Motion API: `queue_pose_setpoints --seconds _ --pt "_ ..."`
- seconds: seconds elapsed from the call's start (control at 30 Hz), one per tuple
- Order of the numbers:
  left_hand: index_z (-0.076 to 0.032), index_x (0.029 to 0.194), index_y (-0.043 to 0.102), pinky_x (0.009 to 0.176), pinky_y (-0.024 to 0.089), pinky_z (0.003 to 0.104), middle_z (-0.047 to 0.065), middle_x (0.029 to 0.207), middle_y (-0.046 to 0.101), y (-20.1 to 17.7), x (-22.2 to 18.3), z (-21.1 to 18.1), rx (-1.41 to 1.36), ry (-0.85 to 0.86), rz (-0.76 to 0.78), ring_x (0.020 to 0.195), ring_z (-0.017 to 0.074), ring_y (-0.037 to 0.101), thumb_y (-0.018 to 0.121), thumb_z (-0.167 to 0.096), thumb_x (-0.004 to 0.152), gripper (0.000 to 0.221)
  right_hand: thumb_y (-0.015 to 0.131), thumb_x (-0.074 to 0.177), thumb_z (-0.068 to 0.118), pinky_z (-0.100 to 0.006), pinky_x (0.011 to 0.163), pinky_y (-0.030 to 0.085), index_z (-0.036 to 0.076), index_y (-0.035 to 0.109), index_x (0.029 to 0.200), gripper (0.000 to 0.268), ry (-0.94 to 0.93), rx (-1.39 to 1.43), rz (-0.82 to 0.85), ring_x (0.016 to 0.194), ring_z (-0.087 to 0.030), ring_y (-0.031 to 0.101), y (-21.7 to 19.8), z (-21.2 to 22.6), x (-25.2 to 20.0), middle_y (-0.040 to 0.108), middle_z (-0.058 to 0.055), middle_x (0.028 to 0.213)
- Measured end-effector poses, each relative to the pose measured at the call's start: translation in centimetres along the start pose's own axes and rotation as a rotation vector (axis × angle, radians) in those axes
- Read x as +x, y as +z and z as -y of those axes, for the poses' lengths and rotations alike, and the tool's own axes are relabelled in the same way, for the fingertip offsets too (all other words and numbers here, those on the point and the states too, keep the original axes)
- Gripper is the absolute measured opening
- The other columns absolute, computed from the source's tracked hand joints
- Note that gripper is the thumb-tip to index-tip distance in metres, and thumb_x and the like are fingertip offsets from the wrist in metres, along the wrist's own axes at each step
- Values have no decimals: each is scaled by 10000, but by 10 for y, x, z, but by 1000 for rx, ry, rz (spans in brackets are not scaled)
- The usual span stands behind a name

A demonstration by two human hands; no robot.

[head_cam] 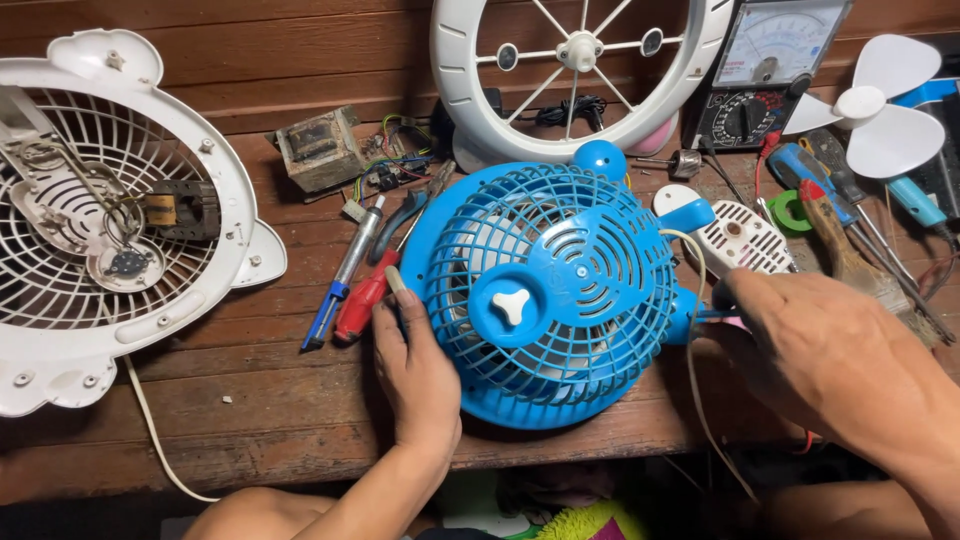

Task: Using a screwdriver to remove the screws from the back casing of a small blue electric fan for disassembly.

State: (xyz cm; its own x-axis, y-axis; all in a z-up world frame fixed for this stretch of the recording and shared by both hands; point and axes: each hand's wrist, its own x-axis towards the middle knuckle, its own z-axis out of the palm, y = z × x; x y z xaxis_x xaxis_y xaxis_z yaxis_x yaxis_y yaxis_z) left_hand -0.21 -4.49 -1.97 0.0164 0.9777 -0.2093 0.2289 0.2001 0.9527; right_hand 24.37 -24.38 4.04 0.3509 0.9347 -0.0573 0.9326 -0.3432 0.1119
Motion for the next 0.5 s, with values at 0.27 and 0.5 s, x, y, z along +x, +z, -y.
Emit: queue_pose_setpoints --seconds 0.27,0.5 --pt "-212 1539 443 1148 400 387 62 1568 524 -4 -7 -18 -53 -128 51 1429 236 508 370 -551 941 691 599 860 282 -479 586 521 214 506 899 121 -57 -66 -29 669 -314 676 1 -3 -2 657 -15 722" --pt "-206 1542 438 1158 380 382 94 1579 500 -3 -5 -14 -25 -82 33 1440 245 490 368 -595 927 731 695 835 435 -470 674 548 203 538 1027 340 25 221 4 752 -298 658 -18 20 0 672 -25 835"
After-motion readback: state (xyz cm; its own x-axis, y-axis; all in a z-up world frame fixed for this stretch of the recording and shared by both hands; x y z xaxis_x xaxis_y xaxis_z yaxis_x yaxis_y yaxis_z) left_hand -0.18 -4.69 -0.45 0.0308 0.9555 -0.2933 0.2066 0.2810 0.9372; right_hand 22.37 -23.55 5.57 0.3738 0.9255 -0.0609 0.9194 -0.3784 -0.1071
